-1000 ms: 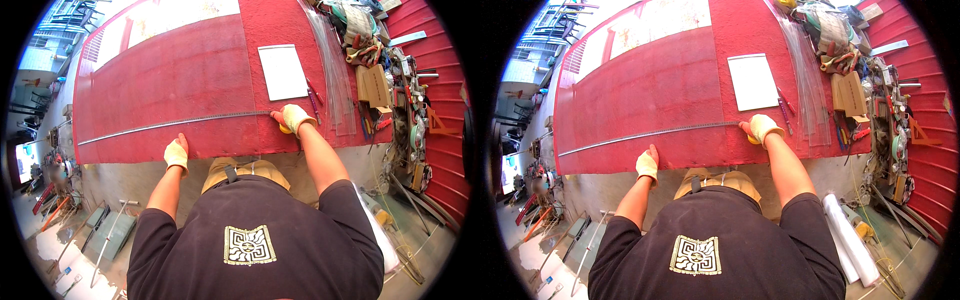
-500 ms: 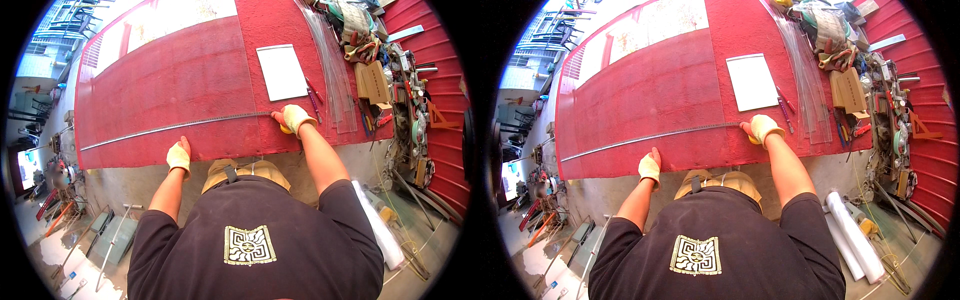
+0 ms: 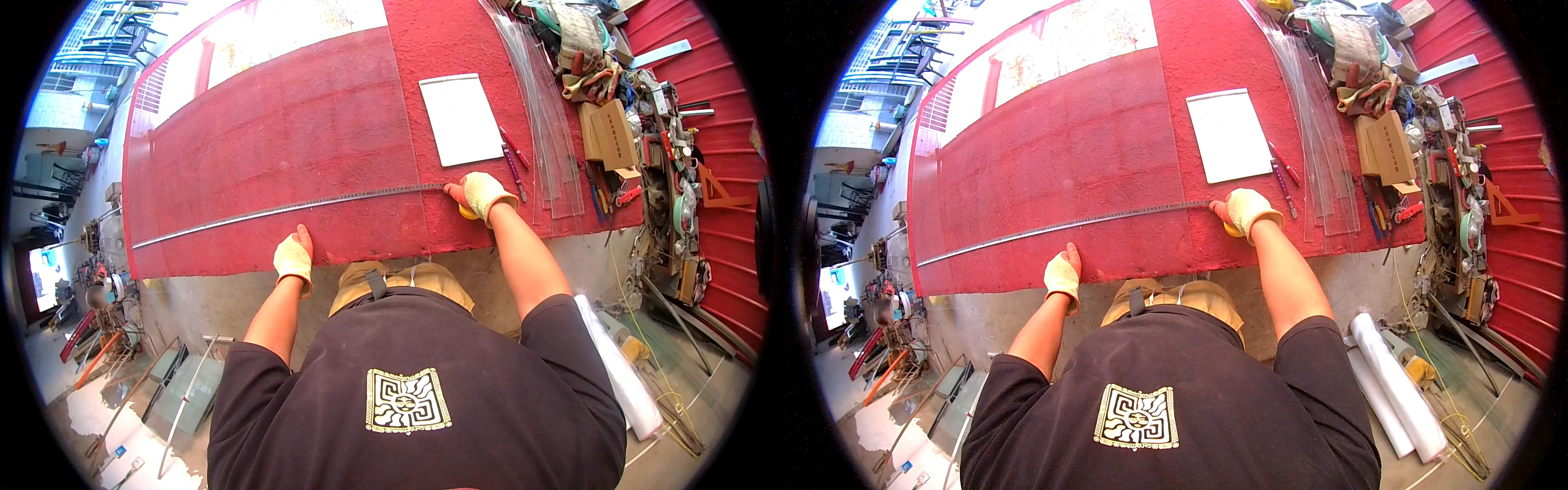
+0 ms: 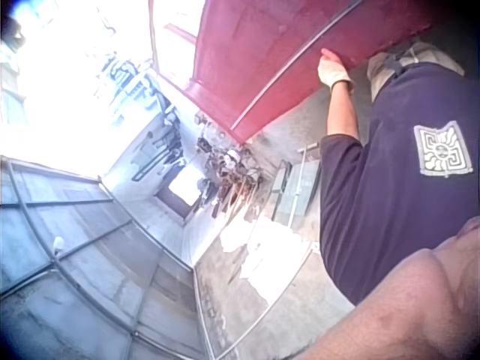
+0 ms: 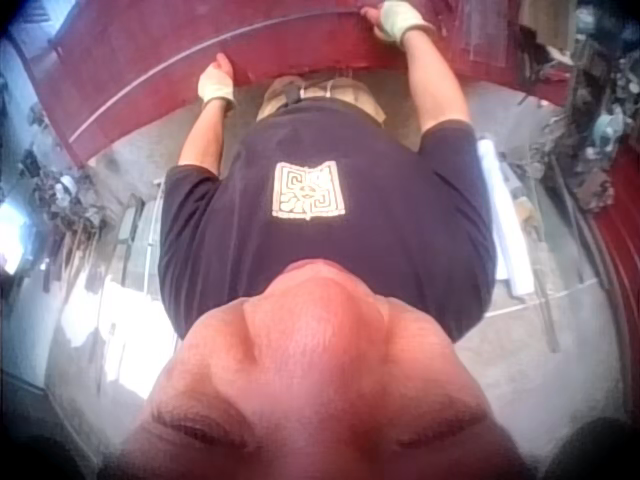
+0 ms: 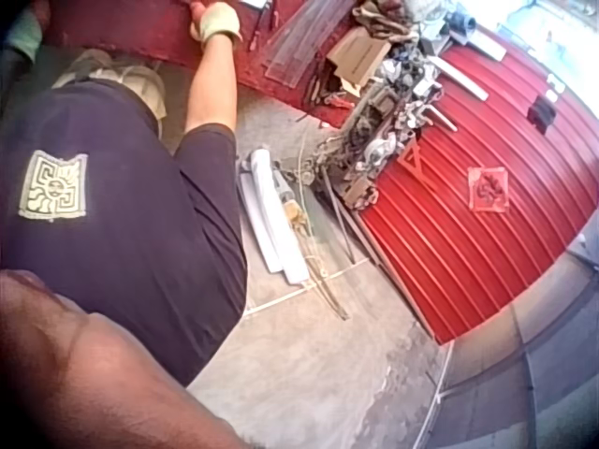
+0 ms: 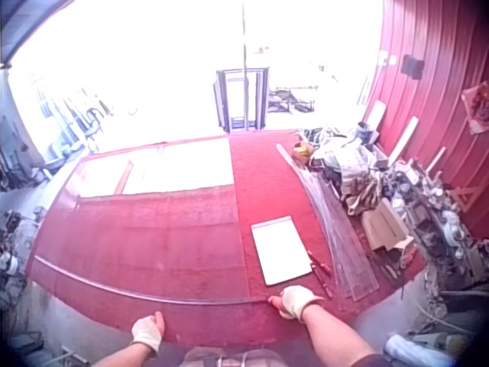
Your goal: The person measures a large pane of glass on a table using a tape measure, then walks to a different area to retrieve a long metal guide tool which they then bring back to the glass.
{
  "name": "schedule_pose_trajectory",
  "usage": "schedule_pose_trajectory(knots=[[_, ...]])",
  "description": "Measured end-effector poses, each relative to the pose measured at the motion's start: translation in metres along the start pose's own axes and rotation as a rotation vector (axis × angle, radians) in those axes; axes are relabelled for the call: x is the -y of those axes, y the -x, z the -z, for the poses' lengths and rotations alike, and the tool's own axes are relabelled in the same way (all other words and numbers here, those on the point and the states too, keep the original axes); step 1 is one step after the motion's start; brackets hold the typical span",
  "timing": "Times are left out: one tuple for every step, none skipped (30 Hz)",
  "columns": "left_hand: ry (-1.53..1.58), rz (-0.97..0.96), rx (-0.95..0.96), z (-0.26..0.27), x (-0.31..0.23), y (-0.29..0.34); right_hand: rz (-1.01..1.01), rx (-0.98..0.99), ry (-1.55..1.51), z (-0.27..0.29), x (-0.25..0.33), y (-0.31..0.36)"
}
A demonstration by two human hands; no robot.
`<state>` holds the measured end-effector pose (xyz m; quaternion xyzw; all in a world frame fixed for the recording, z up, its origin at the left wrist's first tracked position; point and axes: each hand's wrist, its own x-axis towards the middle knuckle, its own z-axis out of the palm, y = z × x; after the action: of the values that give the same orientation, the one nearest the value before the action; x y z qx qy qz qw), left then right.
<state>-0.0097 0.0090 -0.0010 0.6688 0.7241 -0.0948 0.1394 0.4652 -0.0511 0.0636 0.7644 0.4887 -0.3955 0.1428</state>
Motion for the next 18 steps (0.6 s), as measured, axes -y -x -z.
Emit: schedule_pose_trajectory(knots=[[0.000, 0.000, -0.001, 0.000, 0.000, 0.000, 0.003, 0.005, -0.004, 0.001, 0.001, 0.000], [0.001, -0.001, -0.001, 0.000, -0.001, 0.000, 0.002, 0.005, -0.004, 0.000, 0.000, -0.001], [-0.004, -0.006, -0.003, 0.000, -0.001, 0.000, -0.005, 0.002, 0.000, -0.002, -0.001, -0.002], [-0.009, -0.011, -0.005, 0.000, -0.002, 0.000, -0.012, -0.001, 0.003, -0.003, -0.002, -0.003], [-0.008, -0.009, -0.006, -0.001, -0.001, -0.001, -0.010, -0.001, 0.005, -0.003, -0.001, -0.003], [-0.008, -0.011, -0.007, -0.002, 0.001, -0.001, -0.010, 0.003, 0.013, -0.002, -0.001, -0.004], [-0.009, -0.013, -0.009, -0.003, 0.002, -0.002, -0.010, 0.007, 0.022, -0.002, 0.000, -0.004], [-0.008, -0.012, -0.008, -0.002, 0.001, -0.001, -0.010, 0.007, 0.023, -0.002, 0.000, -0.004], [-0.004, -0.010, -0.008, -0.001, 0.001, 0.000, -0.003, 0.004, 0.015, -0.003, -0.001, -0.003], [-0.001, -0.009, -0.007, 0.000, 0.000, 0.000, 0.005, 0.001, 0.007, -0.003, -0.001, -0.003], [0.000, -0.009, -0.007, 0.000, 0.000, 0.000, 0.005, 0.001, 0.008, -0.004, -0.002, -0.005], [0.001, -0.013, -0.003, 0.001, -0.001, 0.000, 0.016, -0.005, 0.023, -0.006, -0.004, -0.007], [0.003, -0.018, 0.001, 0.001, -0.001, 0.000, 0.027, -0.011, 0.039, -0.007, -0.005, -0.008], [0.004, -0.016, 0.000, 0.001, -0.001, 0.001, 0.029, -0.011, 0.040, -0.008, -0.005, -0.009], [0.009, -0.019, 0.001, 0.002, -0.001, 0.001, 0.026, -0.014, 0.036, -0.009, -0.005, -0.009], [0.015, -0.022, 0.001, 0.002, -0.001, 0.001, 0.023, -0.016, 0.032, -0.010, -0.005, -0.010], [0.015, -0.022, 0.001, 0.002, -0.001, 0.001, 0.023, -0.017, 0.033, -0.011, -0.006, -0.012], [0.018, -0.024, 0.003, 0.003, -0.001, 0.001, 0.027, -0.019, 0.020, -0.012, -0.008, -0.013]])
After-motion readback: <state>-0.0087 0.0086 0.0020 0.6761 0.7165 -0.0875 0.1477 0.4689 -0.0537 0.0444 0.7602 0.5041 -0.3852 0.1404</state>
